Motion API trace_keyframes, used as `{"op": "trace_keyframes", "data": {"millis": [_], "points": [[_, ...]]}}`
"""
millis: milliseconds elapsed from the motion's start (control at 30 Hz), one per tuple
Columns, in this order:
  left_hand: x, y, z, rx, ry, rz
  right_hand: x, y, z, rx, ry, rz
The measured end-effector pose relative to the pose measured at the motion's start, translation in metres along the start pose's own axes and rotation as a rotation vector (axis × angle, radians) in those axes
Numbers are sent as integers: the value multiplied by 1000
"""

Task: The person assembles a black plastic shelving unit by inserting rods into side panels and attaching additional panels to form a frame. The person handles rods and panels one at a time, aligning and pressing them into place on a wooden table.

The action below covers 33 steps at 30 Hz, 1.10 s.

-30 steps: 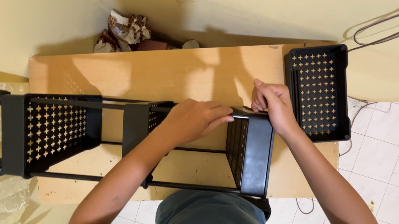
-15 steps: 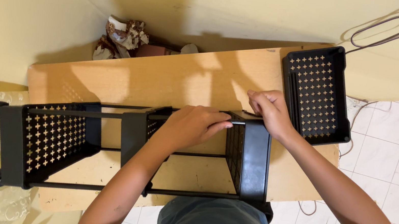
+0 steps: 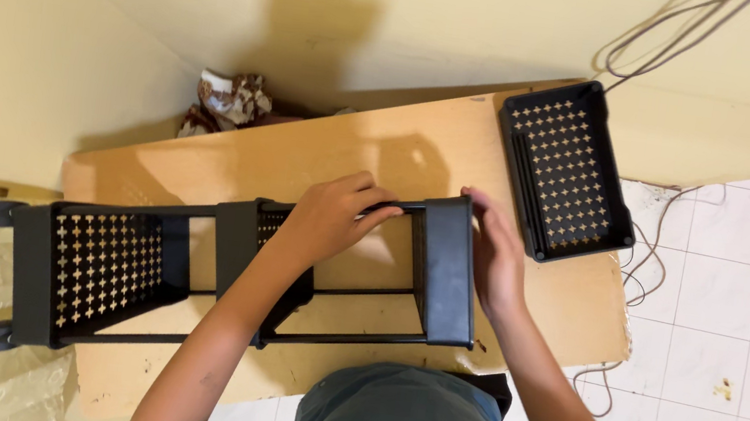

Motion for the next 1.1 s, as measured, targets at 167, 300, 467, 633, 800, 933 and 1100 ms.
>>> {"op": "trace_keyframes", "data": {"millis": [167, 300, 467, 633, 800, 933, 1100], "points": [[4, 0, 17, -111, -5, 61, 51, -11, 19, 158, 88, -46], [17, -5, 49, -197, 49, 172, 83, -5, 19, 247, -52, -129], [40, 5, 89, -111, -46, 208, 110, -12, 27, 319, 17, -164], [65, 28, 123, 17, -209, 222, 129, -22, 9, 495, -68, -256], [76, 48, 160, -77, -300, 328, 145, -43, -13, 538, -93, -385], [75, 67, 196, -221, -318, 453, 149, -78, -18, 562, -40, -415], [53, 116, 238, -205, -304, 459, 137, -145, 2, 550, 150, -374]]}}
Point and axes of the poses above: each hand's wrist, its own x-axis away from the middle knuckle, its own y-axis out of the palm, z = x × y, the point moved 10 cm from there along -x, towards the middle knuckle, and after that the axes turned 4 degrees about y, right-handed, at the moved point
